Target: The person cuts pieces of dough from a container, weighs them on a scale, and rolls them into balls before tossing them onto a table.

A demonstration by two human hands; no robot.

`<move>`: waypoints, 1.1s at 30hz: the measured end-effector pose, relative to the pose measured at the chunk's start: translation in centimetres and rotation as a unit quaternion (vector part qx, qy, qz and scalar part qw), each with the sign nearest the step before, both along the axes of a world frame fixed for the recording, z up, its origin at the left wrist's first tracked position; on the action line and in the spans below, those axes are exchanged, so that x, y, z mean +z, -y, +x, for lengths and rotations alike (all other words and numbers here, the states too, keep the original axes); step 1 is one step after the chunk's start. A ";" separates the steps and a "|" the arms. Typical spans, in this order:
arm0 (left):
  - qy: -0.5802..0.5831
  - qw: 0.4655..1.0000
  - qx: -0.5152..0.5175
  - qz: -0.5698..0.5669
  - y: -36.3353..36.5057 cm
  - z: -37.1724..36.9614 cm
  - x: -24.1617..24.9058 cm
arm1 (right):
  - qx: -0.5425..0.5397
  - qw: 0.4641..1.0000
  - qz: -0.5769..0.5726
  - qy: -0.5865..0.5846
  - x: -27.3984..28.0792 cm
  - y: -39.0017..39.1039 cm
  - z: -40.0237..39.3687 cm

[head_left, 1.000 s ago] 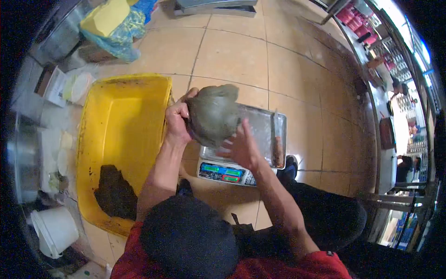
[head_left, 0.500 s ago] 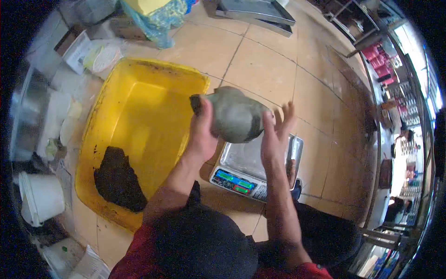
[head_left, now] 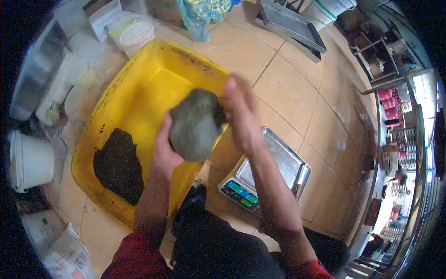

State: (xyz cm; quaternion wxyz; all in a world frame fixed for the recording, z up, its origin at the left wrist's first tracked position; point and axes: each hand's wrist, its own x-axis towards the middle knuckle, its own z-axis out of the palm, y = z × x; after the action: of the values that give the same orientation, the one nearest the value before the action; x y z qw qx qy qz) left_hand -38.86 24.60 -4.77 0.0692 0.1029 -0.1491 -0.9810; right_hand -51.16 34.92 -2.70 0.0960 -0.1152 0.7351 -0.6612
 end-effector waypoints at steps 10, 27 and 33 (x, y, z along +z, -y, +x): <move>0.168 0.938 0.303 -0.023 7.7 3.9 -2.1 | 0.467 0.489 0.649 -0.349 -8.7 0.5 1.3; 0.186 0.958 0.219 -0.014 2.6 3.9 1.3 | 0.403 0.882 0.213 0.124 -0.7 -4.9 4.2; 0.159 0.977 0.138 -0.035 0.2 2.5 1.4 | -0.087 0.940 0.327 -0.046 -10.7 -22.5 2.9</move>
State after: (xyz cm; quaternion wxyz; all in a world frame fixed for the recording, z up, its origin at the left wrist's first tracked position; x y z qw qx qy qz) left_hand -36.35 24.37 -3.39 0.1832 0.2748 -0.1763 -0.9273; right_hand -48.24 57.37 -13.43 0.0367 -0.0427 0.9217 -0.3838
